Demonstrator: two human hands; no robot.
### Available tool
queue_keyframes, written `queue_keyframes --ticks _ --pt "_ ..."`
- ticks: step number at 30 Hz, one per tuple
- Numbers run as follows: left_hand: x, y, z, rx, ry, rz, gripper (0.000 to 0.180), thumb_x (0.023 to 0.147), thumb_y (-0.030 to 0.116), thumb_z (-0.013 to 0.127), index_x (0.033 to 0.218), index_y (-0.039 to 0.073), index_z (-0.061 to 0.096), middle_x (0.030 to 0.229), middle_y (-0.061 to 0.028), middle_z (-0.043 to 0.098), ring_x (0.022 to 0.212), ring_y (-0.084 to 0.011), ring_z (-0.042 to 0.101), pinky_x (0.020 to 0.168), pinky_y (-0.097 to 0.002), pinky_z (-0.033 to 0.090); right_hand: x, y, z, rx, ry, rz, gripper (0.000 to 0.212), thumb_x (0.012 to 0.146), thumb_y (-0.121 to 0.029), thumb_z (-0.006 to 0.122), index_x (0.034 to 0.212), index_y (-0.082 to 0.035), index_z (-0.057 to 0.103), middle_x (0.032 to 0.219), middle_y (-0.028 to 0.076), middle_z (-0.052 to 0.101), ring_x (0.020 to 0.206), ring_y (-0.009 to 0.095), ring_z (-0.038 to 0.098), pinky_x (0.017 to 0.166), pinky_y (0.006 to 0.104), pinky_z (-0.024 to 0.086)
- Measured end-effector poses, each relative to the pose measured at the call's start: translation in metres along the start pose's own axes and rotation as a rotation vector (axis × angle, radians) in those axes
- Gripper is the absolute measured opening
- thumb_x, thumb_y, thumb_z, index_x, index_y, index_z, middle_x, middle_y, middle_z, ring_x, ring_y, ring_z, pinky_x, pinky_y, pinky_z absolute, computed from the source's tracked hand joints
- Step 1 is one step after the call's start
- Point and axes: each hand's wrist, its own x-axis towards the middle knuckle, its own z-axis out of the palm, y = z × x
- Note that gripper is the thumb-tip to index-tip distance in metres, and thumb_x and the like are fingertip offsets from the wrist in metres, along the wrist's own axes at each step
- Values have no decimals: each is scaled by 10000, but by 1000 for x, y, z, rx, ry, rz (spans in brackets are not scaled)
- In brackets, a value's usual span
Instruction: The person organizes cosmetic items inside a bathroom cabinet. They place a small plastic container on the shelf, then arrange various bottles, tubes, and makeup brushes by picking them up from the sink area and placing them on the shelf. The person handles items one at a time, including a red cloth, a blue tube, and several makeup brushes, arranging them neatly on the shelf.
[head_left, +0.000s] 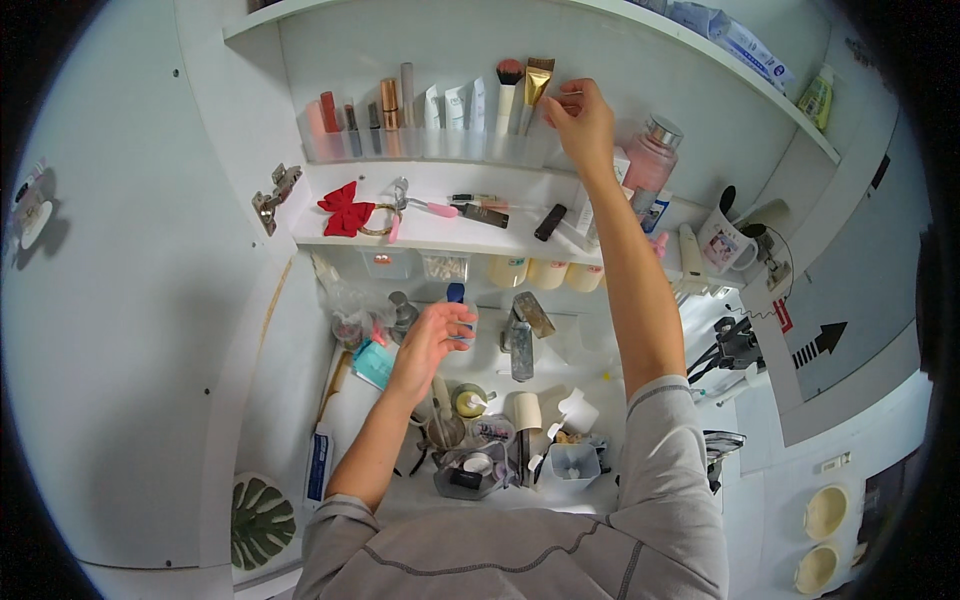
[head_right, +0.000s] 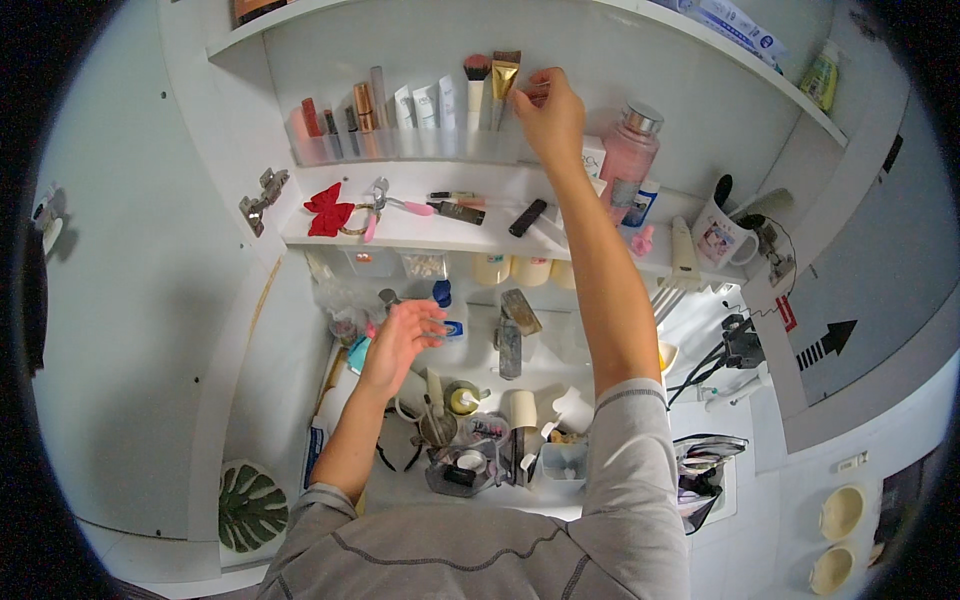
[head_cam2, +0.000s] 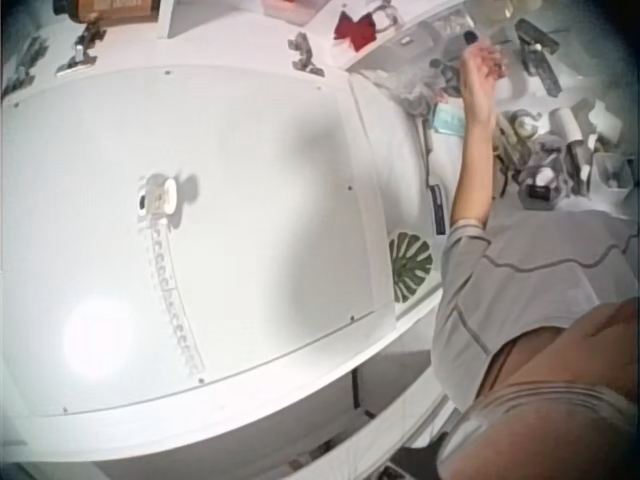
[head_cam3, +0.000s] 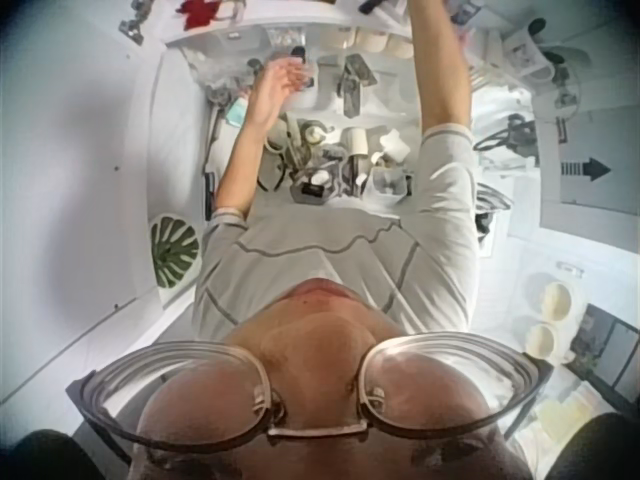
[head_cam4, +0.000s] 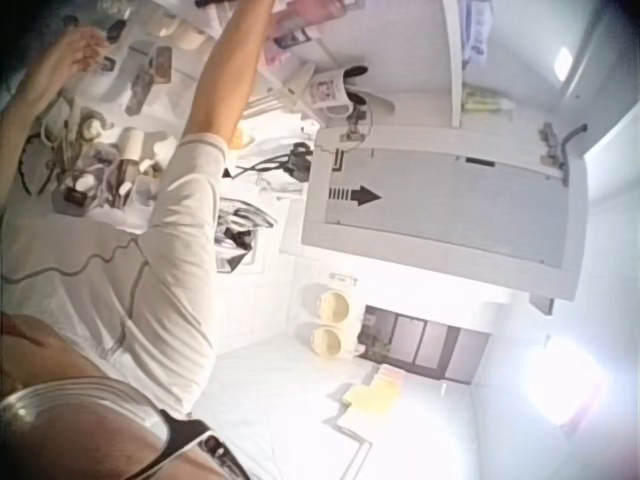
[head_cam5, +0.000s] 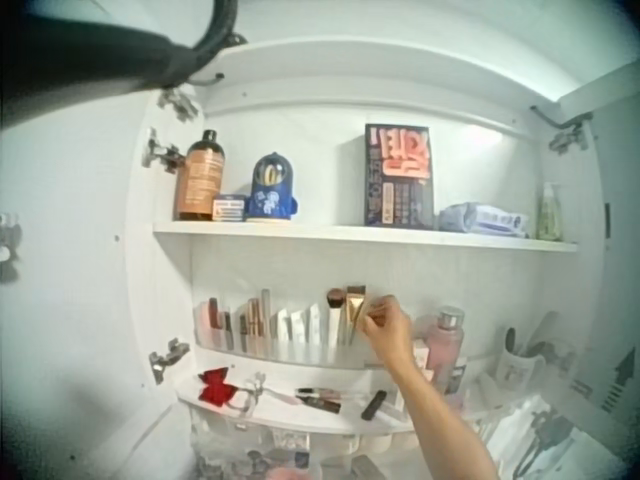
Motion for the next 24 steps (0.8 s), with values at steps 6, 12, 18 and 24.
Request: queue_keyframes --ticks 6,12,18,24 --pt "-11 -2 -10 -2 32 -10 476 946 432 291 1126 32 476 1083 -126 556 924 -192 524 802 -324 416 -6 -29 -6 -209 28 -174 267 714 -88 670 918 -14 514 773 129 624 675 261 617 592 349 476" --pt "-15 0 -7 13 51 1 474 944 433 291 1124 34 473 1081 -127 557 907 -194 527 789 -327 419 -5 -33 -7 -269 33 -230 220 711 -38 619 905 -14 517 794 140 617 698 294 608 613 369 476" --pt "-14 -4 -9 13 42 -3 472 945 427 287 1126 32 472 1082 -129 557 909 -192 527 789 -325 419 -13 -47 -16 -289 -198 -145 240 691 -118 658 877 -15 547 820 162 617 712 322 600 638 376 475" --pt "-14 -5 -6 7 40 -12 467 949 422 280 1118 33 475 1083 -128 561 904 -192 531 791 -323 418 10 -16 1 -222 -155 -20 323 671 -183 701 887 3 548 846 149 632 731 302 615 669 358 486"
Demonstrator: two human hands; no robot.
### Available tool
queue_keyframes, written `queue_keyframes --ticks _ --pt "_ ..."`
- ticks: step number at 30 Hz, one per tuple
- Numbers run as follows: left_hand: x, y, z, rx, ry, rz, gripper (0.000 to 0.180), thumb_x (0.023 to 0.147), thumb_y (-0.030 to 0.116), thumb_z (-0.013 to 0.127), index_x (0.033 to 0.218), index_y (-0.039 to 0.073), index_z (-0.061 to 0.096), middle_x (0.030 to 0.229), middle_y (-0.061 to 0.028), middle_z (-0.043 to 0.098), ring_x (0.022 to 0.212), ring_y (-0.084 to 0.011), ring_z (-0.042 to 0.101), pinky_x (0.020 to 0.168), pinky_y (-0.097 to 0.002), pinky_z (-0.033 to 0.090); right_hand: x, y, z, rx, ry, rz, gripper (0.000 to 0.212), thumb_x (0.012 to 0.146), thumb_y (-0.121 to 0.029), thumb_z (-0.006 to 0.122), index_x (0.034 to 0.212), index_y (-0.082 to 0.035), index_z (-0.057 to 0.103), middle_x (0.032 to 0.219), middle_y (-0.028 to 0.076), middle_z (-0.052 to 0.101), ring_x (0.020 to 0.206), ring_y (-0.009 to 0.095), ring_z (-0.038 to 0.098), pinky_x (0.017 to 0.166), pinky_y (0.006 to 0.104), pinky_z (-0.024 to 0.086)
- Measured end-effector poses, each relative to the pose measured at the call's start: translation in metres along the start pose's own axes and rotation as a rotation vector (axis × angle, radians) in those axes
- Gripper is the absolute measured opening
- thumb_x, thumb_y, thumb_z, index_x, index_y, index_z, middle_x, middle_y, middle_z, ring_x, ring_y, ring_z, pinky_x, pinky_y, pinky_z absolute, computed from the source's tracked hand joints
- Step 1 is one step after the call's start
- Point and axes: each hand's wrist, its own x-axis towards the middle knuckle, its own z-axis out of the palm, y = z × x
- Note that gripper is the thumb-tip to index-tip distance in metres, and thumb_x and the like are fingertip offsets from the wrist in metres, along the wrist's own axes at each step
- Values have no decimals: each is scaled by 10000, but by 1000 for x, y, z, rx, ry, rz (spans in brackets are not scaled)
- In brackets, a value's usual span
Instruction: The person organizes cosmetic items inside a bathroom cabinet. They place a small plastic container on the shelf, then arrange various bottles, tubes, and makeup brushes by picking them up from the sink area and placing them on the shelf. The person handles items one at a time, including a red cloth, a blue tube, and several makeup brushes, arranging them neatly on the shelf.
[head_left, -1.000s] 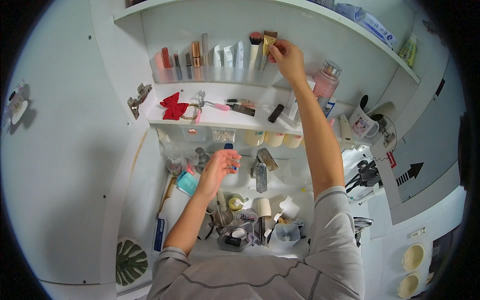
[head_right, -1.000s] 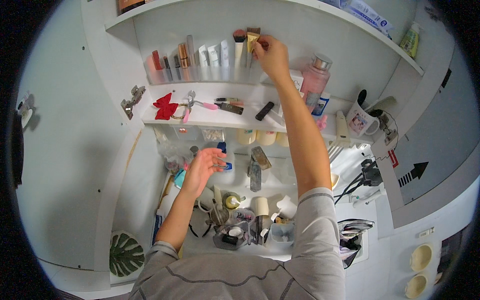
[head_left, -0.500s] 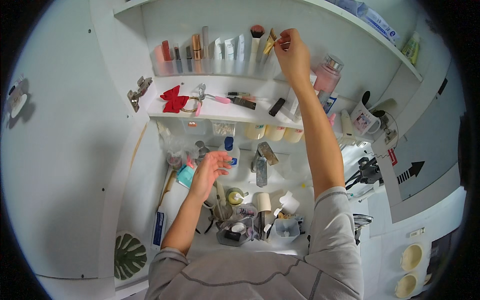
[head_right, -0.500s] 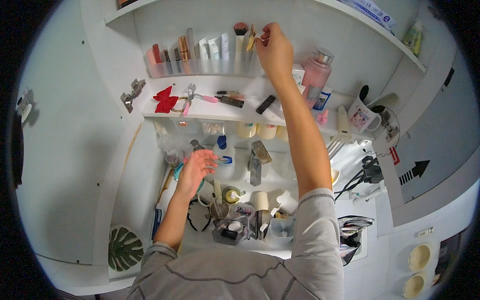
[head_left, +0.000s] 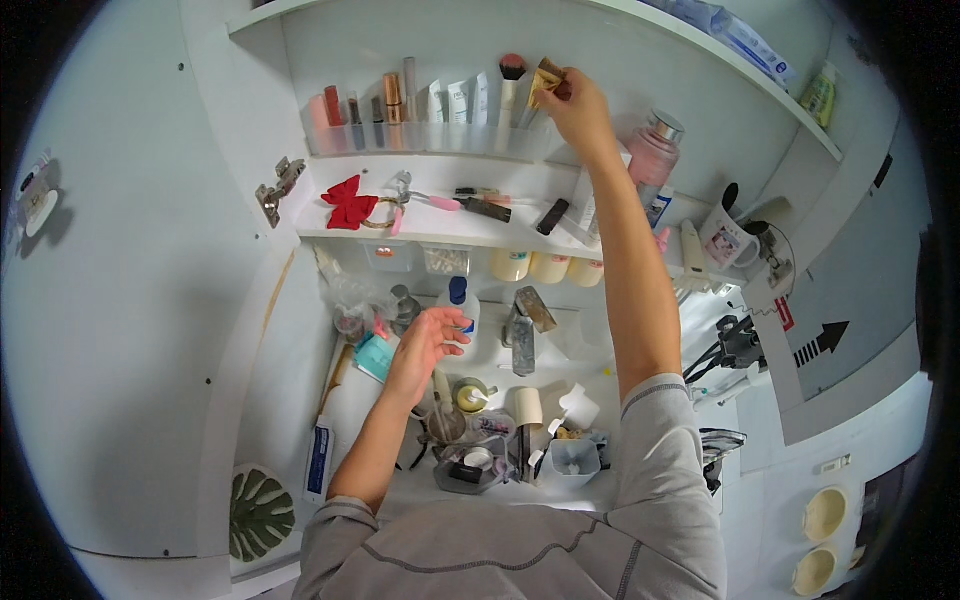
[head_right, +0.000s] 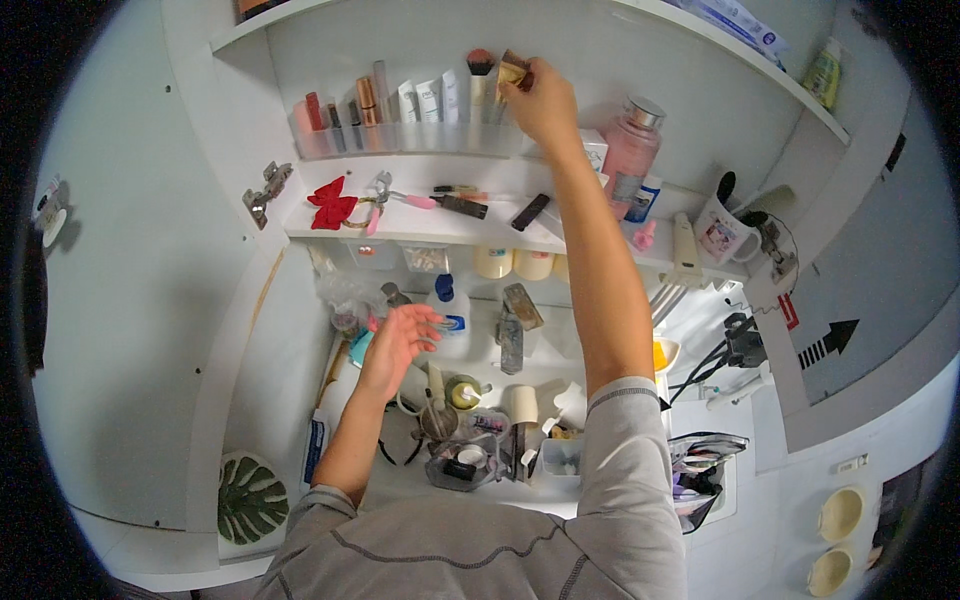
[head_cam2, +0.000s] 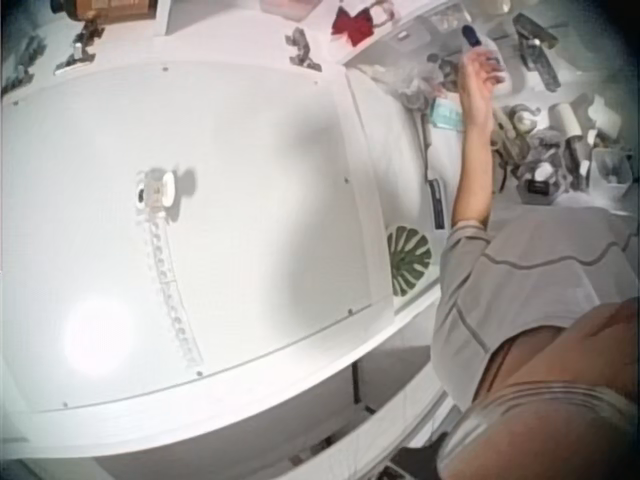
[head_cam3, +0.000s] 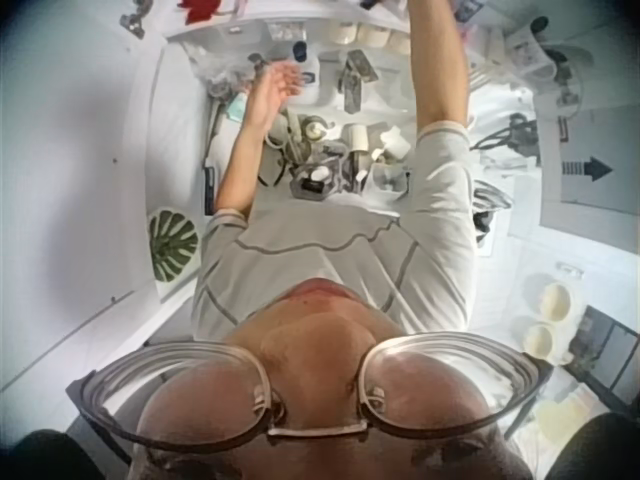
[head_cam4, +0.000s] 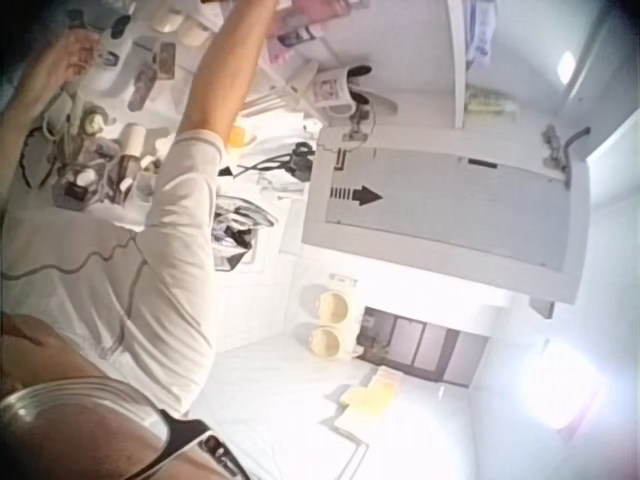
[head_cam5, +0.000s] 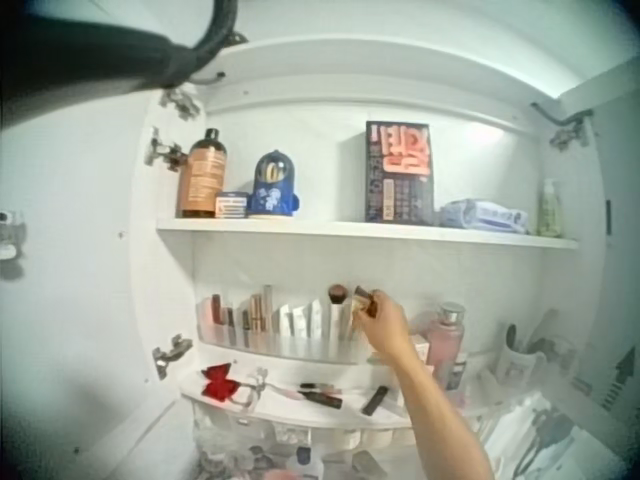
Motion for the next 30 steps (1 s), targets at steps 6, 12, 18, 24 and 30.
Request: queue_keyframes --ticks 6,12,18,24,30 --pt "-3 -3 -3 -9 6 1 462 949 419 289 1120 32 476 1075 -126 567 904 -191 536 787 -319 420 5 16 11 228 76 101 403 668 -133 701 976 26 496 844 164 621 764 288 613 678 355 484" --pt "-6 -4 -4 -25 2 -11 442 953 389 308 1127 21 481 1081 -128 566 896 -181 542 782 -311 429 -3 12 5 95 292 21 534 695 -53 647 1161 27 399 1061 177 510 837 244 581 705 335 484" --pt "-16 -6 -11 -23 50 -31 425 949 381 324 1124 30 488 1066 -123 566 901 -187 540 776 -317 427 -19 -27 -28 76 341 -139 537 724 17 618 1210 -9 392 1099 148 496 729 187 581 655 279 486" --pt "-52 -30 -39 -6 110 -99 348 949 325 374 1075 34 517 986 -78 581 837 -150 547 744 -292 437 -139 -88 -84 195 64 -292 268 719 100 591 963 -9 566 903 87 587 696 156 575 614 236 469" --pt "-129 -78 -82 498 305 -193 194 906 162 484 1019 23 558 919 -25 604 784 -103 549 698 -244 431 -293 -71 -70 238 -746 15 146 736 12 623 876 -15 589 838 104 591 681 265 582 613 322 477"
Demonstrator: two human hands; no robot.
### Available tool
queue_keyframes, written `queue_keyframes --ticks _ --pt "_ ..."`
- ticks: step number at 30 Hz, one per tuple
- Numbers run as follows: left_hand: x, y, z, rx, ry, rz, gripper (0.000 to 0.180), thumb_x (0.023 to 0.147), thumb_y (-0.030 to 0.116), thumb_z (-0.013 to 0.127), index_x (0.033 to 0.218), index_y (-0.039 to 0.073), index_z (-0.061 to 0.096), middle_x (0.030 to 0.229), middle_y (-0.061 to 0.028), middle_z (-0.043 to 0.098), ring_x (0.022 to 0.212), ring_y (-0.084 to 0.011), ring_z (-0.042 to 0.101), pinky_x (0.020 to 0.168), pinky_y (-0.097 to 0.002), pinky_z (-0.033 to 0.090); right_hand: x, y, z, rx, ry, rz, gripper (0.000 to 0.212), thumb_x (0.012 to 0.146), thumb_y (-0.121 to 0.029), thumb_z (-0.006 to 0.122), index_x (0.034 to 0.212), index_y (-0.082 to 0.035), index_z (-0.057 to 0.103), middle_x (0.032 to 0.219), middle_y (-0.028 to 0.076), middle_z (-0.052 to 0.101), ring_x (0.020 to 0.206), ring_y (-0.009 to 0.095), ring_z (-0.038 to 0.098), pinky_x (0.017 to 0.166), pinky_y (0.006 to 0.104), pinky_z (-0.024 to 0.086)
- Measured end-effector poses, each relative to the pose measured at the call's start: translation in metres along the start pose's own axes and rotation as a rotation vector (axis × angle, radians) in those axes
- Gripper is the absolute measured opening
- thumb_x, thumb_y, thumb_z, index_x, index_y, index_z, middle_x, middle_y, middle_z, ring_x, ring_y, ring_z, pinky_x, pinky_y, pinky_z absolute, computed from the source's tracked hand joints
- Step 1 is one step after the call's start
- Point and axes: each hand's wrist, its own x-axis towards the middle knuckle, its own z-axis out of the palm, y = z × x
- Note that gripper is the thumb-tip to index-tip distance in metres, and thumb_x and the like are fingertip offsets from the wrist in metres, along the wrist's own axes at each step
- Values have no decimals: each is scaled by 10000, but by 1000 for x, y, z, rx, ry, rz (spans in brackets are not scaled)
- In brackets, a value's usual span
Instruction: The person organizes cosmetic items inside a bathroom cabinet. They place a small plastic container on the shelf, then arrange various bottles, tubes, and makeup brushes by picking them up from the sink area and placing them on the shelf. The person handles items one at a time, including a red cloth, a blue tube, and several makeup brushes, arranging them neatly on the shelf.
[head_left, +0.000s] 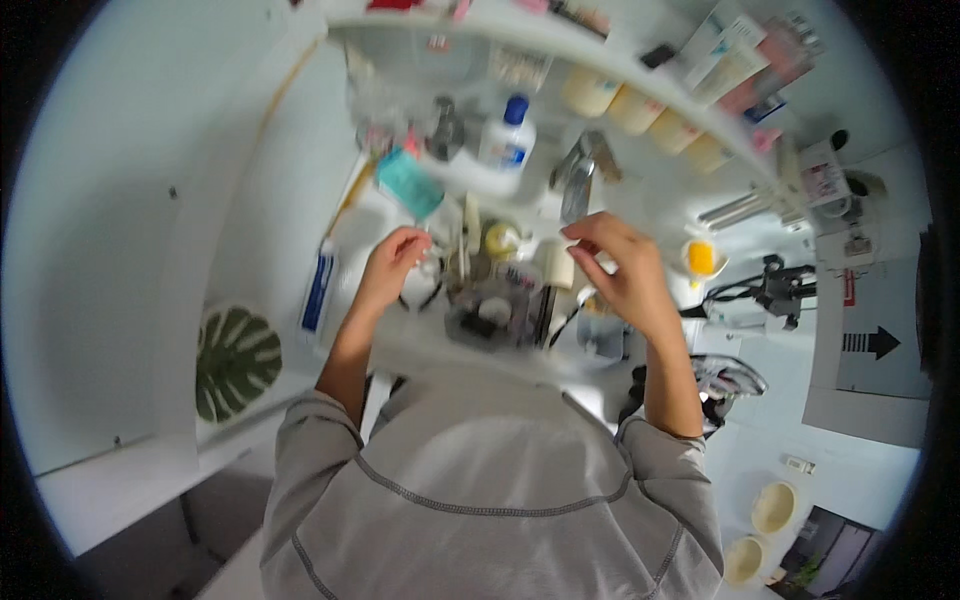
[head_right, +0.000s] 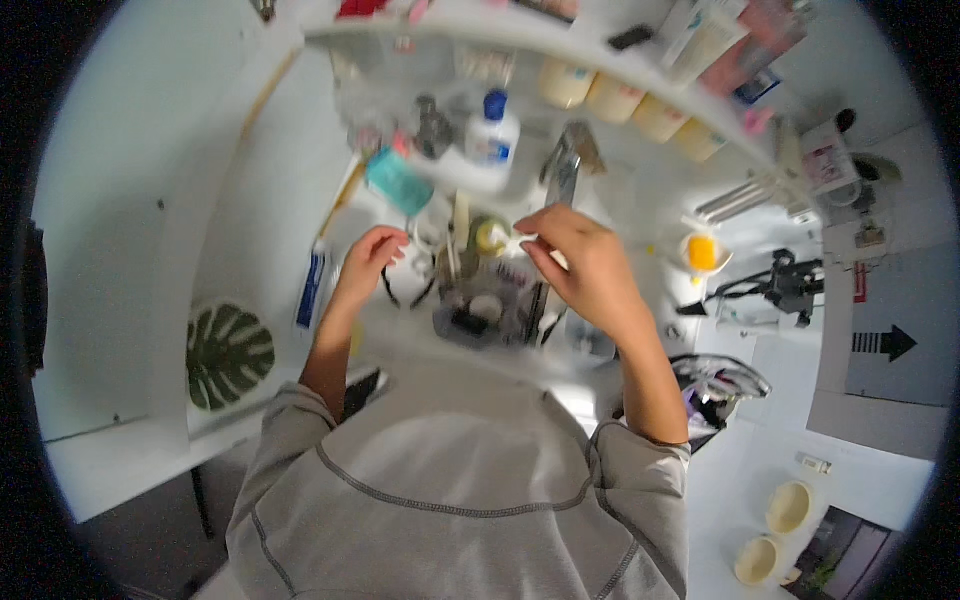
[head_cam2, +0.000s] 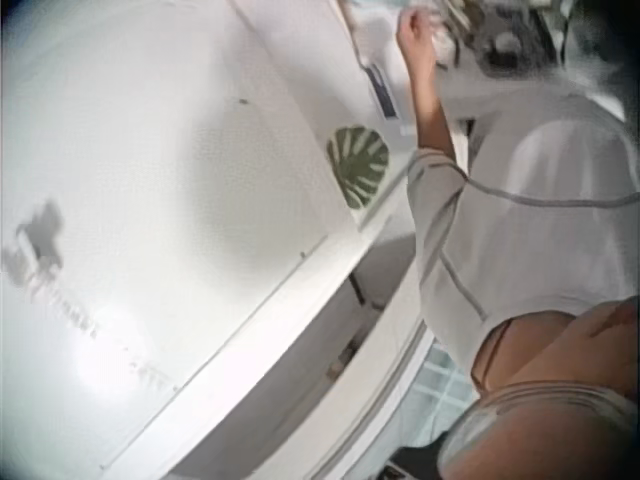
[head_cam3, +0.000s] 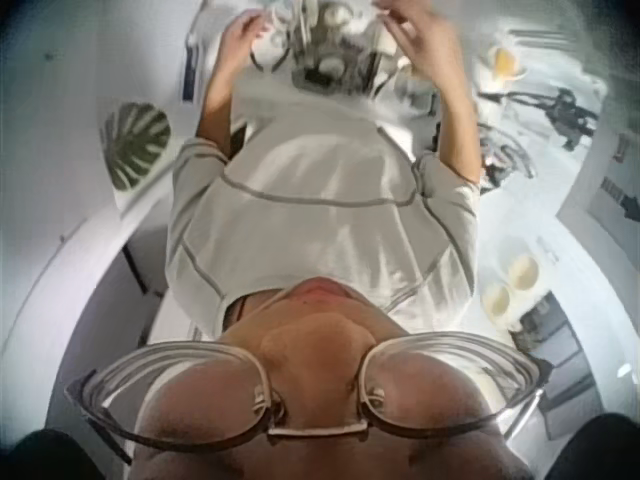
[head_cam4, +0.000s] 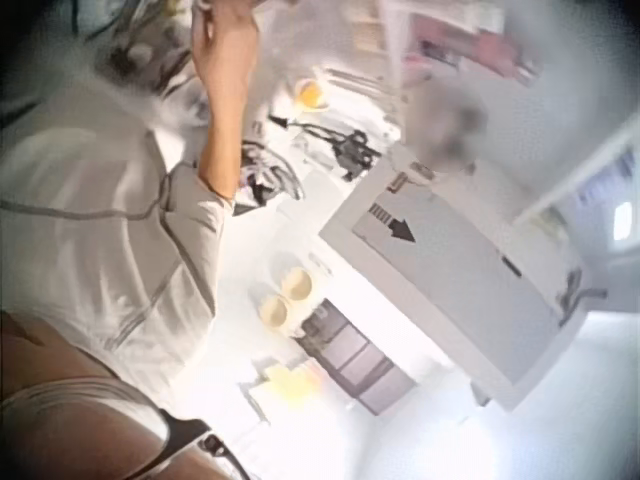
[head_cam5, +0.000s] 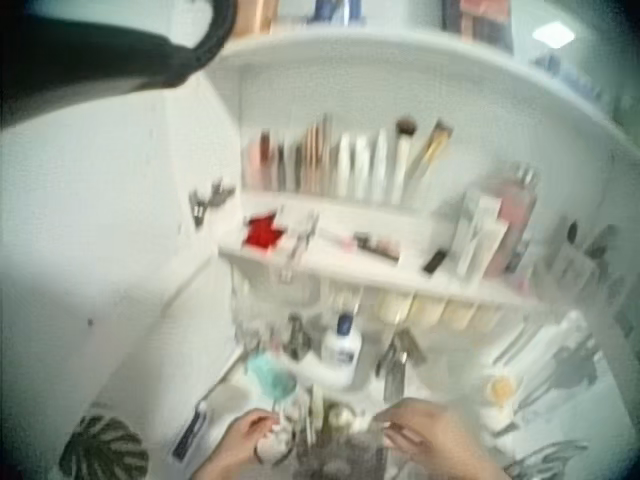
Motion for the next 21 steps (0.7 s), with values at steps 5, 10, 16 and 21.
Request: queue_keyframes --ticks 5,10,16,21 --pt "-41 -36 6 511 -177 -30 168 857 102 523 988 35 604 897 -75 627 740 -161 576 679 -249 441 -88 59 96 -18 -341 144 124 770 -41 571 890 -34 605 862 129 590 766 311 588 676 365 479" --pt "-57 -67 42 747 -395 146 240 791 52 523 1014 49 610 981 -105 614 880 -279 589 750 -360 464 -124 90 175 -117 -445 112 134 773 -85 531 860 -56 628 842 110 596 827 295 592 740 371 480" --pt "-35 -126 72 1260 -502 203 287 752 32 517 1031 37 587 946 -99 622 809 -271 619 623 -389 498 -149 108 228 -578 -877 87 169 790 -181 514 872 -105 640 933 76 611 968 246 558 882 401 403" --pt "-29 -109 117 1403 -499 200 404 797 90 475 1199 51 466 1054 -128 585 788 -282 631 608 -394 505 -161 105 220 -514 -792 86 158 773 -193 529 833 -107 648 921 77 608 950 239 560 914 396 382"
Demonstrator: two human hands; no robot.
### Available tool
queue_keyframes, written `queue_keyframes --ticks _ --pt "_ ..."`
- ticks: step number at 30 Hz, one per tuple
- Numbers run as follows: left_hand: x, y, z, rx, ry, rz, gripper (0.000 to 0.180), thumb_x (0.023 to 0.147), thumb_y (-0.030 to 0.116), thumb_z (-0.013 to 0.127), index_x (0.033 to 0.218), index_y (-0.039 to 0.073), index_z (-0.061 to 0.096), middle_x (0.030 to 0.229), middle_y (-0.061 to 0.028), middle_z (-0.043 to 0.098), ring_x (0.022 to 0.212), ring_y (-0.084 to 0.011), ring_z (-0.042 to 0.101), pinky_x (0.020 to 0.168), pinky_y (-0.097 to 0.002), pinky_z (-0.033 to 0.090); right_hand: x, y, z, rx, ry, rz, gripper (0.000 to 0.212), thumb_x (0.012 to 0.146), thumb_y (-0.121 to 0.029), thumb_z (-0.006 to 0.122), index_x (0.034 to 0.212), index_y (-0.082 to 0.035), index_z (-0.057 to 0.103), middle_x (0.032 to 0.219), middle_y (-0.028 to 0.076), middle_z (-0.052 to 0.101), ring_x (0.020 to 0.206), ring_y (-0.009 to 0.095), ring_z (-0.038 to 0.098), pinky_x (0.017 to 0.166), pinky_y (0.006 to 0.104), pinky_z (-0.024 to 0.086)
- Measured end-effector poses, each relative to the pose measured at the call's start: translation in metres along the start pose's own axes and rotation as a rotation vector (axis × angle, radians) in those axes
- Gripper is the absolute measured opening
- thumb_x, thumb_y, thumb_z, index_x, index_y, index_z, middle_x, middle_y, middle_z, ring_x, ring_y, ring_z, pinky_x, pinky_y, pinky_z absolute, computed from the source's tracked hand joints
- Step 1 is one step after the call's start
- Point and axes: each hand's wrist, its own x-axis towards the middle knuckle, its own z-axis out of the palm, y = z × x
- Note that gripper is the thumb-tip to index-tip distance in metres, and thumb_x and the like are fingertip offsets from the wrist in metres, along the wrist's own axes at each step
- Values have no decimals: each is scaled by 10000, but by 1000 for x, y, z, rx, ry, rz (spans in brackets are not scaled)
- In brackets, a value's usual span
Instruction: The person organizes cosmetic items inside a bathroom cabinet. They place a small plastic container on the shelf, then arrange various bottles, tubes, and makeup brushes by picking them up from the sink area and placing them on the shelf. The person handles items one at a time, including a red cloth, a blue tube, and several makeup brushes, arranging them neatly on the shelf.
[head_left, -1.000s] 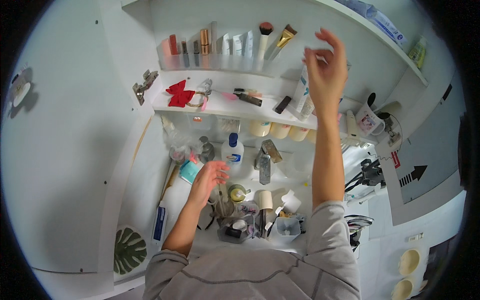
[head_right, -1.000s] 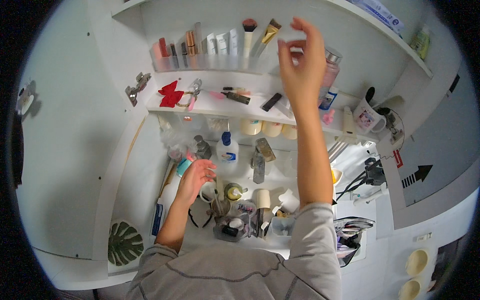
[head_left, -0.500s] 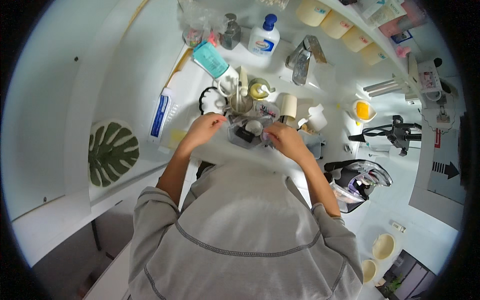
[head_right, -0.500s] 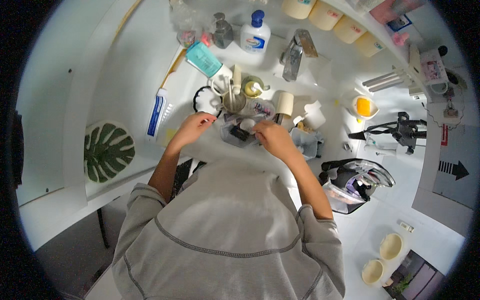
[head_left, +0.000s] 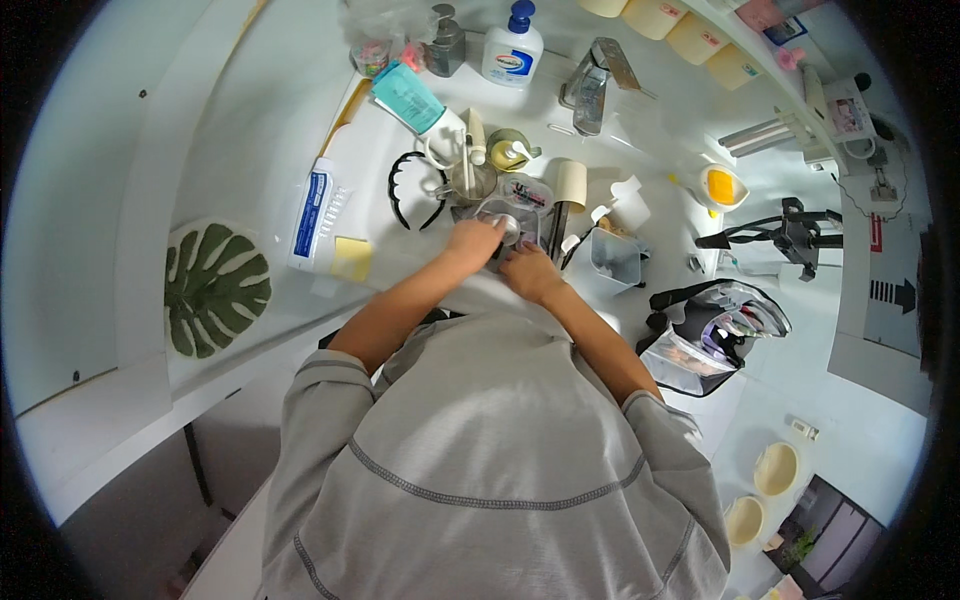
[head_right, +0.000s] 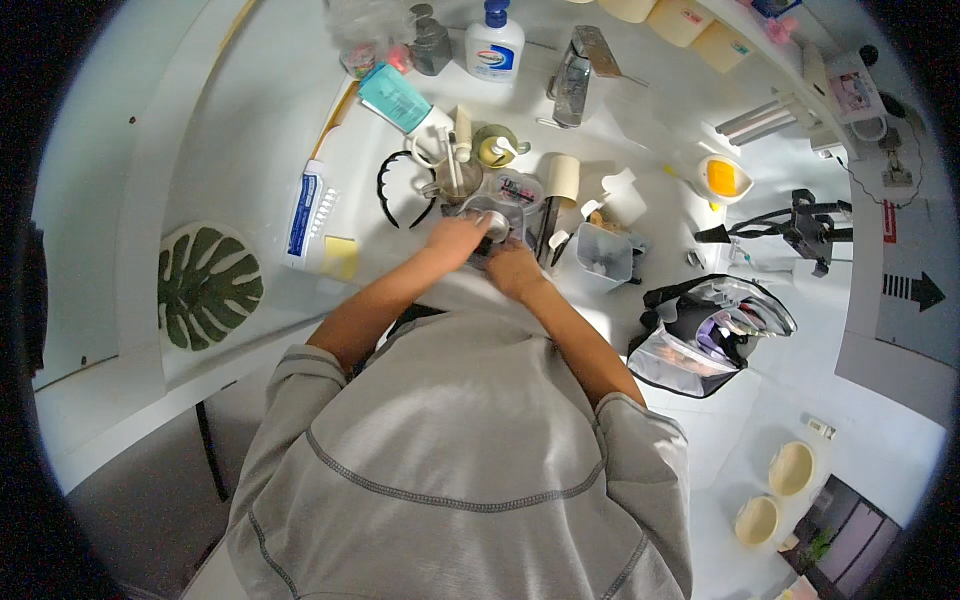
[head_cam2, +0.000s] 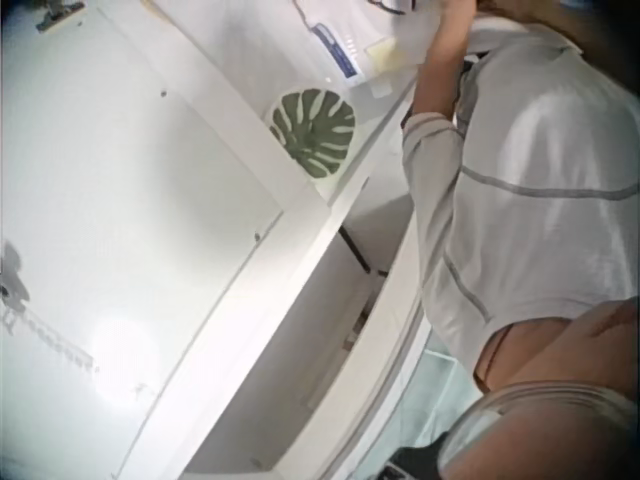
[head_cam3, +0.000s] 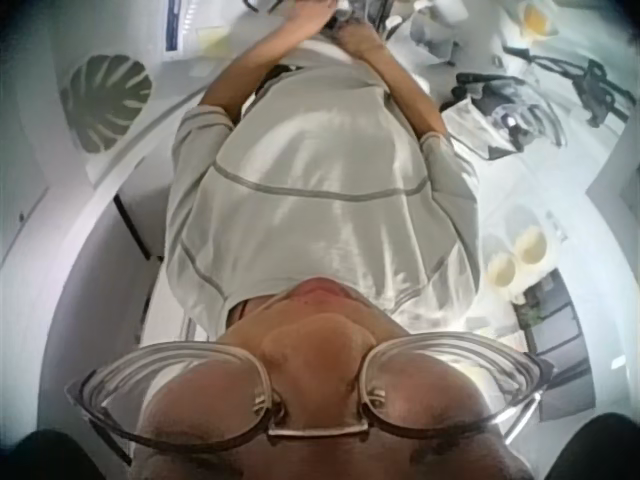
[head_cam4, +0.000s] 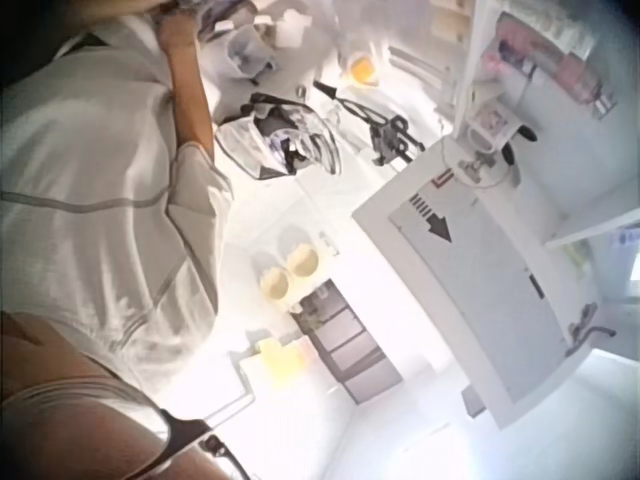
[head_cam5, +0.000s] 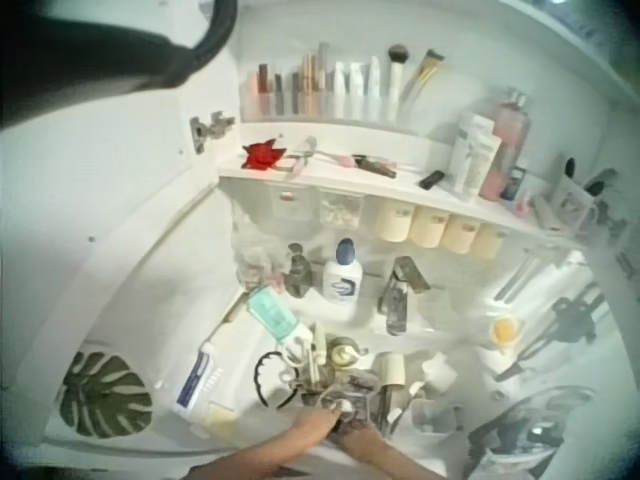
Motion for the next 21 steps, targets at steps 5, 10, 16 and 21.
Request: queue_keyframes --ticks 5,10,16,21 --pt "30 6 40 -71 77 -63 317 793 91 474 1103 39 508 1020 -130 572 749 -281 633 601 -401 506 -15 -4 -9 38 99 -30 145 766 -171 528 834 -93 629 886 84 607 921 259 564 917 376 390" --pt "16 -6 25 -69 92 38 135 781 88 490 890 43 556 914 -117 581 730 -277 634 587 -395 508 -29 7 0 66 138 -33 128 755 -145 528 817 -83 621 883 96 600 917 274 562 916 383 392" --pt "-30 -16 -20 41 121 -8 123 751 87 522 856 50 574 768 -94 595 671 -265 633 533 -375 502 -12 8 -17 60 60 -28 141 743 -110 517 819 -56 623 870 107 612 931 278 572 850 385 442" --pt "-48 -31 -6 78 171 -14 110 715 87 553 813 66 600 733 -70 596 636 -229 634 509 -338 497 36 16 5 147 67 91 170 747 -92 526 878 -30 615 926 151 603 920 298 580 800 379 480"
